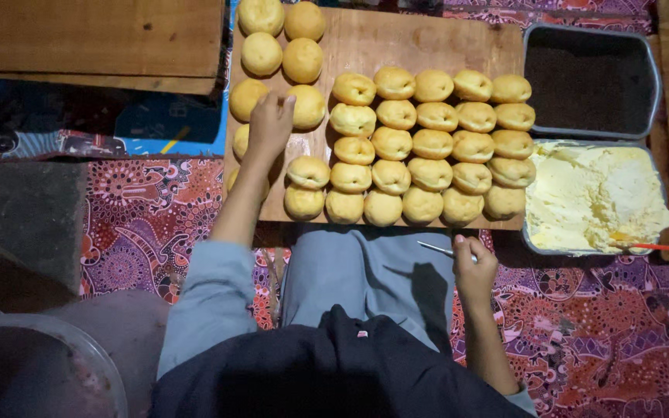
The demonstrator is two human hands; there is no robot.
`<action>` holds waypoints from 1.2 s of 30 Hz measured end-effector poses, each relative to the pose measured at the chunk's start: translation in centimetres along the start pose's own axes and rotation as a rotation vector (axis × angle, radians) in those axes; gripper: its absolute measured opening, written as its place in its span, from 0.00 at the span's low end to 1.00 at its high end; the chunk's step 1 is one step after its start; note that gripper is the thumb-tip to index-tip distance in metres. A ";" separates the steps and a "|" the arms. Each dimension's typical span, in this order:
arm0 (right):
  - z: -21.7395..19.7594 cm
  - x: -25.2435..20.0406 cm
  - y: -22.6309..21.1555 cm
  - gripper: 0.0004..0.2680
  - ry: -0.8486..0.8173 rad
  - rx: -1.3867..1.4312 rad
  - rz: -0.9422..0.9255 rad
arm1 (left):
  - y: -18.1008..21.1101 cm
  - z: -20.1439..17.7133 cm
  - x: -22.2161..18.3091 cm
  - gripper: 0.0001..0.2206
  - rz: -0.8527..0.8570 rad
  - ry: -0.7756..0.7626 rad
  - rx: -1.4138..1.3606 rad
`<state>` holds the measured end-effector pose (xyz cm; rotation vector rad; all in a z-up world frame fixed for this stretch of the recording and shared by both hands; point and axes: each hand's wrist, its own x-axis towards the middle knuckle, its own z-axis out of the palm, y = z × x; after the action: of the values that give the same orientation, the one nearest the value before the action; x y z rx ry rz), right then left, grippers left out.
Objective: The person pokes holes into small round pastries using a metal tool, then fills them with a brown paste from a piping bag. The pastries are arranged on a wooden board.
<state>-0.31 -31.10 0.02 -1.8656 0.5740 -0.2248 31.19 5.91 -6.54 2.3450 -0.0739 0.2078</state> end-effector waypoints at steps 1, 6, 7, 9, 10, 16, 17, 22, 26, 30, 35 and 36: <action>0.0 -0.1 0.0 0.13 -0.002 -0.012 -0.029 | 0.0 0.6 0.5 0.19 0.024 0.044 0.154; 0.3 -0.6 -0.2 0.13 -0.015 0.032 0.009 | 2.7 1.7 2.2 0.32 0.161 0.256 0.502; 0.4 -0.7 -0.1 0.13 -0.026 0.007 -0.003 | 3.3 1.2 2.0 0.32 0.085 0.103 0.383; 0.8 -0.9 -0.2 0.14 -0.054 -0.043 -0.028 | 4.0 -0.6 0.9 0.34 -0.079 -0.193 0.142; 1.1 -1.0 -0.4 0.14 -0.080 -0.010 -0.022 | 4.4 -1.3 0.1 0.33 -0.031 -0.134 0.027; 3.7 -1.7 -3.8 0.06 -0.335 0.153 0.004 | 6.6 -4.3 -8.2 0.27 -0.096 -0.128 -1.286; 4.1 -1.9 -4.8 0.07 -0.374 0.172 -0.031 | 7.0 -4.6 -10.5 0.25 -0.223 -0.188 -1.509; 5.5 -4.3 -9.3 0.06 -0.382 0.182 -0.381 | 11.0 -3.1 -18.0 0.18 -0.609 -0.012 -1.802; 6.1 -5.8 -11.3 0.03 -0.302 0.132 -0.562 | 13.6 -3.4 -21.7 0.17 -0.483 0.089 -1.854; 5.9 -7.1 -11.6 0.04 -0.248 0.077 -0.642 | 15.1 -4.7 -23.5 0.21 -0.450 0.044 -1.845; 5.6 -8.2 -10.8 0.05 -0.067 -0.059 -0.807 | 17.2 -5.4 -25.2 0.20 -0.263 0.012 -1.657; 5.6 -8.4 -10.6 0.05 -0.048 -0.073 -0.831 | 17.7 -5.4 -25.5 0.19 -0.244 0.014 -1.608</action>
<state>-2.25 -19.58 8.74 -2.0848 -0.2627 -0.7024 3.30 -2.94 5.16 0.7350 0.0497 -0.0016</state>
